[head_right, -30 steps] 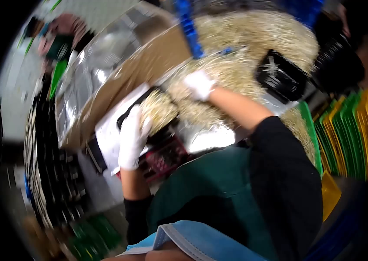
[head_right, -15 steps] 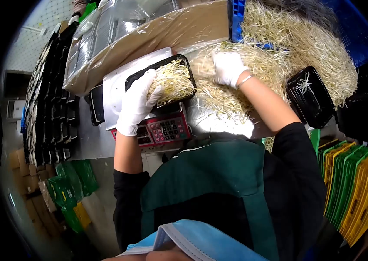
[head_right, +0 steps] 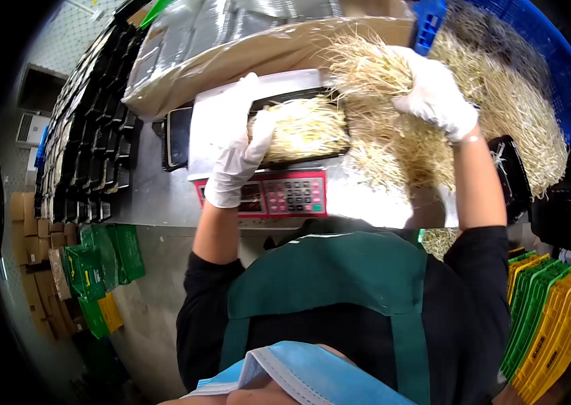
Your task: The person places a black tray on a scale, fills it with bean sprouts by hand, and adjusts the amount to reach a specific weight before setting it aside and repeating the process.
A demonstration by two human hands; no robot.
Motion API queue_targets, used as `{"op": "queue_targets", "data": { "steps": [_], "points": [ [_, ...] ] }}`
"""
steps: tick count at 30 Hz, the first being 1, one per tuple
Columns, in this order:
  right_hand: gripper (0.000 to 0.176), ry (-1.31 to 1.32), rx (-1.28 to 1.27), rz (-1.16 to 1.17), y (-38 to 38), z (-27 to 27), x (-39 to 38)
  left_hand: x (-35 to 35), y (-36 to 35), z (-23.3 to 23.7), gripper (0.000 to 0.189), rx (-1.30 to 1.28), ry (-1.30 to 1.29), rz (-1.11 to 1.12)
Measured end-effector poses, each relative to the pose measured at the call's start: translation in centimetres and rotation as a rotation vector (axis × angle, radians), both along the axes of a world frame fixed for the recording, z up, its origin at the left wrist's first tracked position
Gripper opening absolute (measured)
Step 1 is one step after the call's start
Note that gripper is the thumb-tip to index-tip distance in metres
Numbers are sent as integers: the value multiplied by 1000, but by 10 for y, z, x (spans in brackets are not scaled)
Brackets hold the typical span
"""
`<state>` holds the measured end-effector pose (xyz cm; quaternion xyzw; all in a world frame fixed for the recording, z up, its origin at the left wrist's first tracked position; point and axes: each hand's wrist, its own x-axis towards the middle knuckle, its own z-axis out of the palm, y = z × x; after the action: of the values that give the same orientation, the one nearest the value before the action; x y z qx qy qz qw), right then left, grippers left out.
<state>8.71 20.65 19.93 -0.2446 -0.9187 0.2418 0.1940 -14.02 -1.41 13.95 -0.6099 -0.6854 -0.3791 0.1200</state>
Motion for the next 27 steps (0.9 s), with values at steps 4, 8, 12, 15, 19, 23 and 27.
{"op": "queue_targets", "data": {
  "steps": [4, 8, 12, 15, 19, 23, 27],
  "points": [
    [65, -169, 444, 175, -54, 21, -60, -45, -3, -25, 41, 335, -681, 150],
    [65, -258, 497, 358, -104, -26, -121, -31, -2, 4, 58, 17, -901, -8],
    [67, -476, 230, 465, -99, 0, -126, -2, 0, -8, 86, 16, -16, -42],
    [74, -370, 542, 472, -75, -5, -100, -4, 2, -13, 96, -144, -110, -200],
    [75, -614, 280, 333, -51, 1, -77, -7, 16, -33, 95, -68, -157, -228],
    [72, -208, 138, 355, -52, -27, -62, -9, 19, -19, 92, -219, -57, -182],
    [72, -118, 249, 397, -44, -38, -66, -8, 23, -25, 94, -50, 14, -226]
  ]
}}
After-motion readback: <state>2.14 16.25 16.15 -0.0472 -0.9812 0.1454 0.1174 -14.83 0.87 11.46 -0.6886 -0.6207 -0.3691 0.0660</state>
